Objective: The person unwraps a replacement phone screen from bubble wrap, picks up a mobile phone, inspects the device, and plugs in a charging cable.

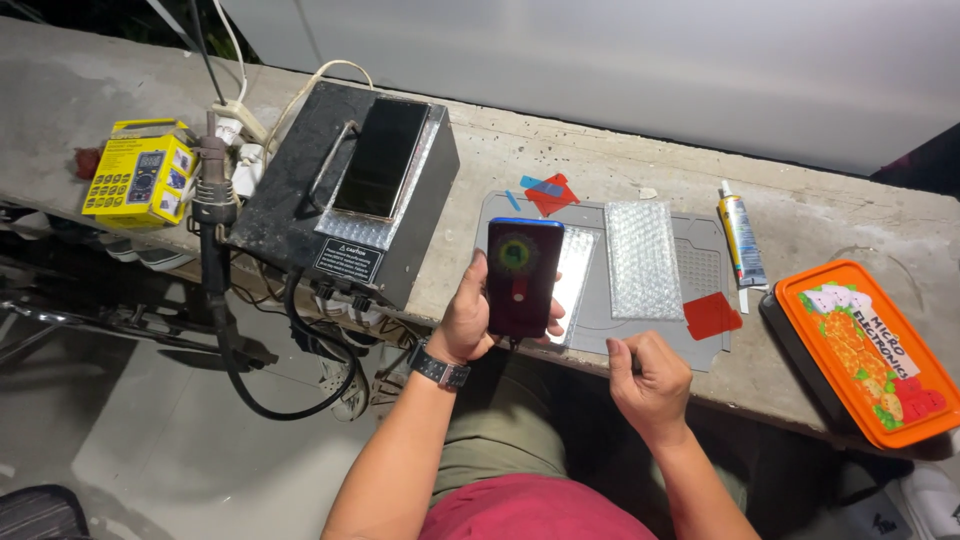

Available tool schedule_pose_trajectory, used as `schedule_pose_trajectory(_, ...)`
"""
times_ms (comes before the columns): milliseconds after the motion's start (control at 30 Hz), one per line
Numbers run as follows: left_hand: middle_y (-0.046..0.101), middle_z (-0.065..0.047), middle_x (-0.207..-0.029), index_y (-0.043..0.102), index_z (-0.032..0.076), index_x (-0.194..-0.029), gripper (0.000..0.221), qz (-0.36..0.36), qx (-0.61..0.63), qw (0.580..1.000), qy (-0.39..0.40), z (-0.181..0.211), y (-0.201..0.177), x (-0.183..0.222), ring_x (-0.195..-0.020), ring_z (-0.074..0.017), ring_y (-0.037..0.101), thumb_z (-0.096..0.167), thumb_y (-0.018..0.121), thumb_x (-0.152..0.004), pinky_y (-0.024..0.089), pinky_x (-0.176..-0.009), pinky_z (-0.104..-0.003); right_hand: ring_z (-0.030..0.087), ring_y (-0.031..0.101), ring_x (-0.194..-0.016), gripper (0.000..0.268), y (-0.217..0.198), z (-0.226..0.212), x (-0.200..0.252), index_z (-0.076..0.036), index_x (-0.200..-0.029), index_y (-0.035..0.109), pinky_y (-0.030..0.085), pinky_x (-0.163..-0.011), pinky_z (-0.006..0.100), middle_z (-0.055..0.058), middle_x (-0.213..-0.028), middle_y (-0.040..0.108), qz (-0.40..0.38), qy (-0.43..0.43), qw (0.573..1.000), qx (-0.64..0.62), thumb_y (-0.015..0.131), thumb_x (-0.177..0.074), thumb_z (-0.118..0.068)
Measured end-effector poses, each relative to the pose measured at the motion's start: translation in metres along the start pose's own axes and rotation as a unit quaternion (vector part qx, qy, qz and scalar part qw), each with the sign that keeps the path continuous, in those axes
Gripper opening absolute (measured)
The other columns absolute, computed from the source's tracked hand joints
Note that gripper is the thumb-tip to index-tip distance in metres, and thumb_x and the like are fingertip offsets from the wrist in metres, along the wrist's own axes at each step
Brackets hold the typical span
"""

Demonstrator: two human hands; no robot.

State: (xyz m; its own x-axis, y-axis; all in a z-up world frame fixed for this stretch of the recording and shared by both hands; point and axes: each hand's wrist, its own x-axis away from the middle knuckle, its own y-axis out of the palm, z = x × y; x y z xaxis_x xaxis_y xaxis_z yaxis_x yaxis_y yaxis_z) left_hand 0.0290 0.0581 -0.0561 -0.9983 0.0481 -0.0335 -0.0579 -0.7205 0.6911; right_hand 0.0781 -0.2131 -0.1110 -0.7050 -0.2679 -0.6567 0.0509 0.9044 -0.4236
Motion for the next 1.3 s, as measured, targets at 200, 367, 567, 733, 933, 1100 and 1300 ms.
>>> schedule_pose_trajectory(200, 0.085, -0.036, -0.107, 0.080, -0.002, -0.124, 0.109, 0.044, -0.019, 0.999, 0.020, 0.031, -0.002, 0.012, -0.093, -0.0475, 0.086, 0.087, 0.019, -0.112, 0.074, -0.079, -0.059, 0.030, 0.055, -0.047, 0.038, 0.000, 0.002, 0.003, -0.016, -0.077, 0.071, 0.047, -0.049, 0.035, 0.005, -0.057, 0.053, -0.003, 0.000, 1.000, 0.001, 0.077, -0.114, -0.022)
schedule_pose_trajectory(367, 0.085, -0.037, -0.104, 0.081, -0.001, -0.122, 0.111, 0.069, -0.025, 0.997, 0.025, 0.035, -0.011, 0.022, -0.092, -0.0487, 0.086, 0.090, 0.019, -0.110, 0.074, -0.078, -0.060, 0.028, 0.054, -0.047, 0.038, -0.001, 0.000, 0.002, -0.017, -0.077, 0.071, 0.047, -0.049, 0.034, 0.004, -0.056, 0.051, -0.004, -0.003, 1.000, 0.008, 0.077, -0.114, -0.024)
schedule_pose_trajectory(567, 0.084, -0.039, -0.104, 0.082, 0.000, -0.123, 0.108, 0.093, -0.027, 0.995, 0.020, 0.034, -0.011, 0.025, -0.093, -0.0510, 0.086, 0.089, 0.020, -0.110, 0.074, -0.077, -0.060, 0.028, 0.053, -0.047, 0.038, 0.000, -0.001, 0.002, -0.017, -0.077, 0.070, 0.048, -0.050, 0.034, 0.003, -0.056, 0.049, -0.010, -0.010, 1.000, 0.023, 0.077, -0.114, -0.025)
schedule_pose_trajectory(733, 0.086, -0.037, -0.103, 0.083, 0.001, -0.123, 0.095, 0.123, -0.026, 0.992, 0.026, 0.035, -0.010, 0.025, -0.094, -0.0496, 0.086, 0.082, 0.032, -0.113, 0.075, -0.080, -0.062, 0.029, 0.054, -0.048, 0.038, -0.001, -0.002, 0.001, -0.017, -0.077, 0.070, 0.048, -0.050, 0.034, 0.004, -0.057, 0.049, -0.010, -0.011, 1.000, 0.026, 0.078, -0.113, -0.025)
schedule_pose_trajectory(933, 0.086, -0.035, -0.113, 0.081, -0.006, -0.128, 0.058, 0.273, -0.110, 0.955, 0.051, 0.044, -0.006, 0.027, -0.098, -0.0464, 0.086, 0.049, 0.063, -0.116, 0.075, -0.083, -0.058, 0.029, 0.055, -0.048, 0.038, -0.002, -0.004, 0.000, -0.017, -0.076, 0.070, 0.048, -0.050, 0.034, 0.004, -0.056, 0.051, -0.014, -0.002, 1.000, 0.023, 0.078, -0.113, -0.024)
schedule_pose_trajectory(1100, 0.083, -0.027, -0.134, 0.080, 0.001, -0.141, 0.058, 0.300, -0.166, 0.937, 0.071, 0.007, -0.116, 0.013, -0.122, -0.0307, 0.080, 0.052, 0.066, -0.119, 0.069, -0.109, -0.048, 0.029, 0.056, -0.048, 0.038, -0.002, -0.007, -0.002, -0.017, -0.077, 0.070, 0.048, -0.051, 0.034, 0.004, -0.057, 0.051, -0.014, 0.000, 1.000, 0.025, 0.078, -0.113, -0.024)
schedule_pose_trajectory(1300, 0.068, -0.016, -0.151, 0.073, -0.003, -0.154, 0.066, 0.317, -0.217, 0.919, 0.089, 0.027, -0.049, 0.024, -0.146, -0.0208, 0.048, 0.052, 0.064, -0.120, 0.037, -0.137, -0.054, 0.024, 0.061, -0.050, 0.030, 0.001, 0.001, 0.005, -0.018, -0.083, 0.078, 0.051, -0.054, 0.033, 0.003, -0.060, 0.063, -0.023, 0.056, 0.998, 0.007, 0.079, -0.113, -0.024)
